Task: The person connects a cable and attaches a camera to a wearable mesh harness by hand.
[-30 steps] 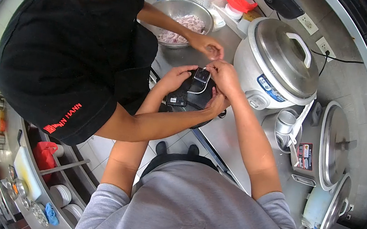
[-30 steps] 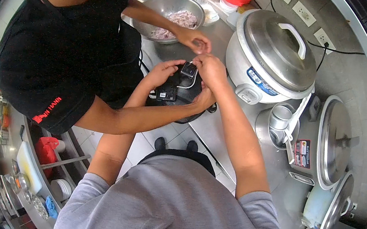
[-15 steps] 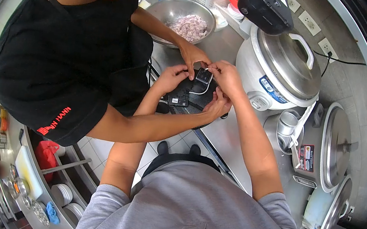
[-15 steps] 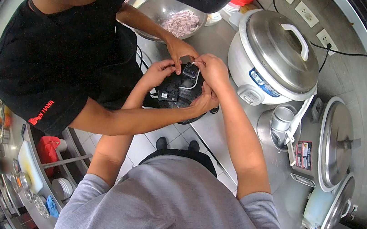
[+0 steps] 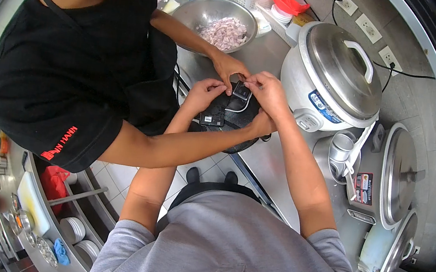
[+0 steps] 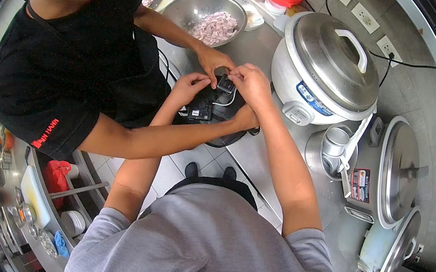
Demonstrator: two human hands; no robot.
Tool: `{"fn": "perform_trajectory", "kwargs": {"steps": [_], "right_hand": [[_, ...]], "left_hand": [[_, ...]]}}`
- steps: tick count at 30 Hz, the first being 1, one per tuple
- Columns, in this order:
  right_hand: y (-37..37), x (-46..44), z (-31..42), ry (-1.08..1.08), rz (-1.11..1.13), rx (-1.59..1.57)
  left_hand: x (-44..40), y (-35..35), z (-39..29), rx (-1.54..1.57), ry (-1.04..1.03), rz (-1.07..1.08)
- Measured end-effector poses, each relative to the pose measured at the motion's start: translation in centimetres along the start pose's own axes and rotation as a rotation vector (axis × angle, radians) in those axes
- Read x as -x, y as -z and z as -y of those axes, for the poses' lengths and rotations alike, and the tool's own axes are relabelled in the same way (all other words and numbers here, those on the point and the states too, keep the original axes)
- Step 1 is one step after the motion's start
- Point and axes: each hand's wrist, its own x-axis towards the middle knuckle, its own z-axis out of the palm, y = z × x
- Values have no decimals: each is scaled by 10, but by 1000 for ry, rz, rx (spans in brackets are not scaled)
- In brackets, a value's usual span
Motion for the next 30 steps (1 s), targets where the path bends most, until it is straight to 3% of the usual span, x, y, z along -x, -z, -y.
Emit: {"fn": "perform_trajectory", "kwargs": {"steps": [3,5,6,8,14,16,18,29,30], "right_hand": [[0,-1,-4,46,-15,61],[0,-1,-5,39,-24,38],[1,-1,-5,32,-32,15],[6,1,0,-45,8,17],[13,1,5,-153,66,20],[11,0,1,-146,70,15],[9,1,-3,7,4,159],[12,-1,-16,21,115,97],[12,-1,-16,17,120,89]], "left_hand": [[5,-1,-8,-112,121,-71],[5,-7,-1,13,-94,-166],[7,-9,-6,13,-94,-168],[11,-12,-26,-155,-288,-187],[-1,-33,-41,-208,-452,-120],[-6,-41,-42,-350,-596,-172],[-6,-49,-41,-360,-575,-173],[-11,-51,-36,-429,-505,-161],[-11,-51,-37,-317,-525,-149]]}}
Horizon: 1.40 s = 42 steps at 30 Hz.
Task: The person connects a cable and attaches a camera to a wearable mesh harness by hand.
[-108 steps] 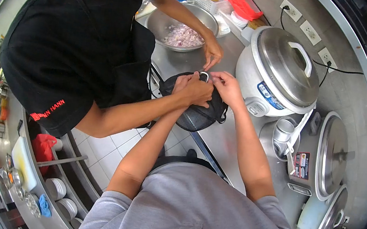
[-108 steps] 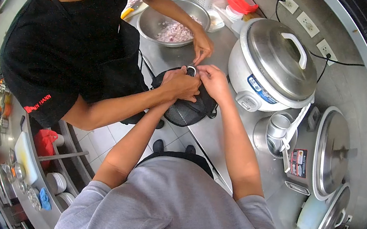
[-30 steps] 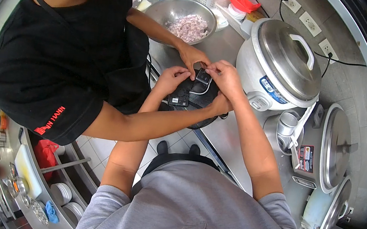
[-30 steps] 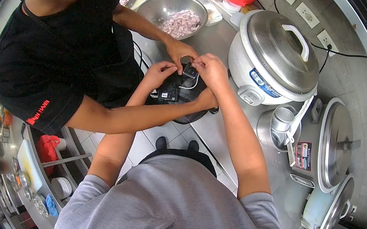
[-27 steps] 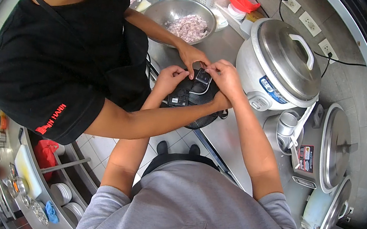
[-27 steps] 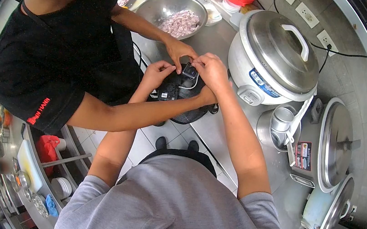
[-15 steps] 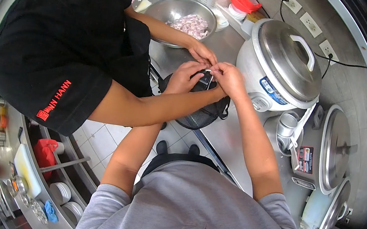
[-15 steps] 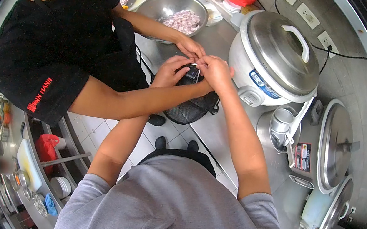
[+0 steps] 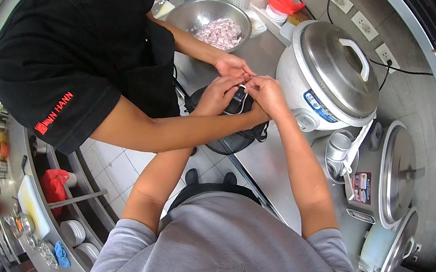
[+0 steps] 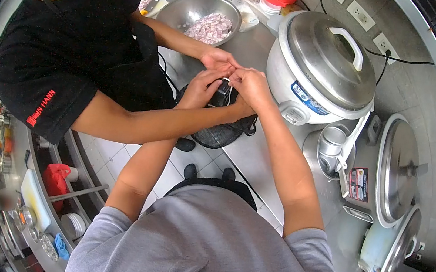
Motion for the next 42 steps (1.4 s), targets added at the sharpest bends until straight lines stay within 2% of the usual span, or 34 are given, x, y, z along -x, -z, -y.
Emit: {"fn": "perform_trajectory", "kwargs": {"steps": [1,5,7,13,21,28,30,34,36,38,42], "right_hand": [[0,1,0,1,1,-3],[-1,5,2,-35,-36,-129],[-2,7,3,-71,-14,-171],[-1,11,8,-231,30,-251],[-7,13,4,-126,-48,-210],[-10,12,6,-135,-57,-213],[-9,13,8,-136,-57,-207],[-11,12,6,-129,-62,-246],[-10,12,7,-91,-96,-340],[-3,10,17,-107,-80,-320],[-1,5,21,-130,-62,-278]], "left_hand": [[0,1,-1,109,-9,-19],[7,10,7,140,59,24],[8,16,2,156,166,28],[12,35,7,232,168,-6],[19,58,6,402,315,-64],[26,63,5,500,428,-17],[29,61,0,632,519,-36],[42,39,17,634,483,-12],[48,30,17,845,503,71],[52,13,36,896,436,63],[57,-9,39,626,294,-7]]}}
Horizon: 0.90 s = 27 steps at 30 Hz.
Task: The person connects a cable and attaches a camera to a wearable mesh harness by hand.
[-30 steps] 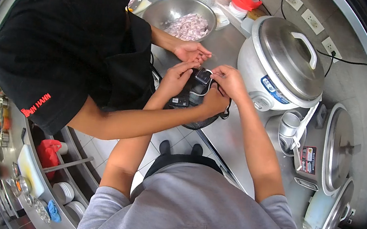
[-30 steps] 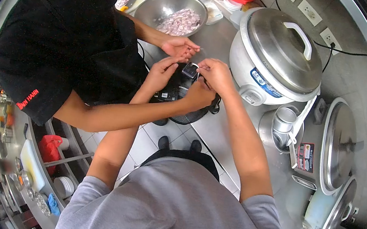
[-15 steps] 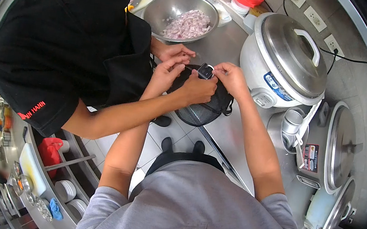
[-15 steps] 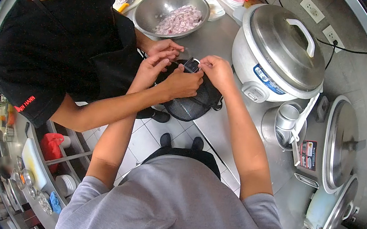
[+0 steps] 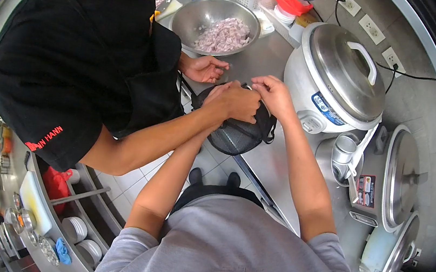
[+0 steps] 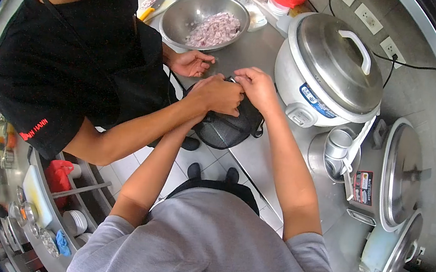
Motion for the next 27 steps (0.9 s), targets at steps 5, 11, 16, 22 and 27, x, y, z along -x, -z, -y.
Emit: {"fn": "perform_trajectory", "kwargs": {"steps": [5,11,16,22,27], "right_hand": [[-3,-17,-15,0,116,-6],[-5,-27,-23,-49,225,-57],[-6,-25,-19,-109,247,-143],[-6,-18,11,-141,215,52],[-11,-12,2,-61,87,96]], "left_hand": [[7,-13,-12,-390,-43,-21],[0,-8,-10,-623,-117,58],[6,-10,27,-1110,-225,-21],[20,-16,39,-1139,-320,-101],[41,-27,-23,-700,-17,-115]]}}
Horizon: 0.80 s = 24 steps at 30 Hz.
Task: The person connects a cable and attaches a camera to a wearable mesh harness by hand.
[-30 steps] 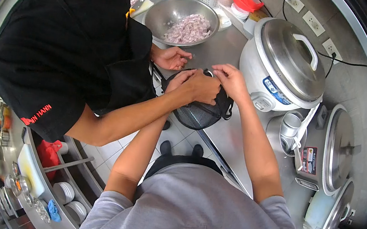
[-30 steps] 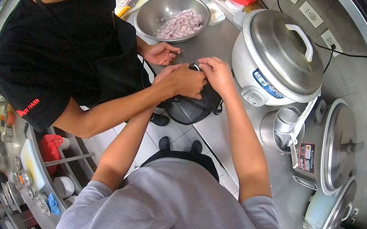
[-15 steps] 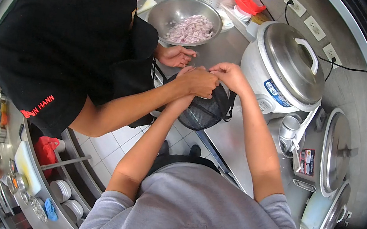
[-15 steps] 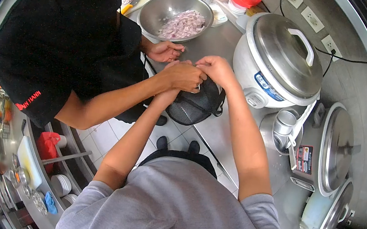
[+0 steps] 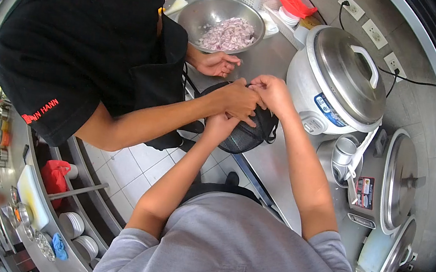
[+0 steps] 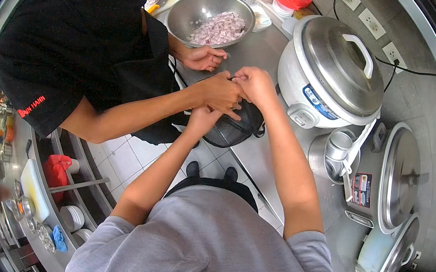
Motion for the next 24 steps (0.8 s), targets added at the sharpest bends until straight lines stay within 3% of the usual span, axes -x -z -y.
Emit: {"fn": "perform_trajectory", "kwargs": {"steps": [2,4,10,12,14,16,17,19,24], "right_hand": [[0,3,-1,12,7,-30],[-2,6,-5,24,17,-60],[0,9,-14,111,-11,-156],[6,9,-12,79,168,-160],[6,9,-7,94,183,-69],[2,12,2,104,202,21],[-1,15,8,87,145,51],[-9,21,15,69,91,83],[-29,29,11,88,-135,235]], "left_hand": [[13,7,-19,438,361,145],[23,0,-23,956,298,34],[33,9,-26,952,316,75],[30,9,-28,908,257,53],[21,12,-28,863,197,28],[8,20,-24,588,196,-94],[3,33,-22,409,316,-2],[-12,37,-9,549,267,-127],[-38,80,-5,614,399,-67]]}}
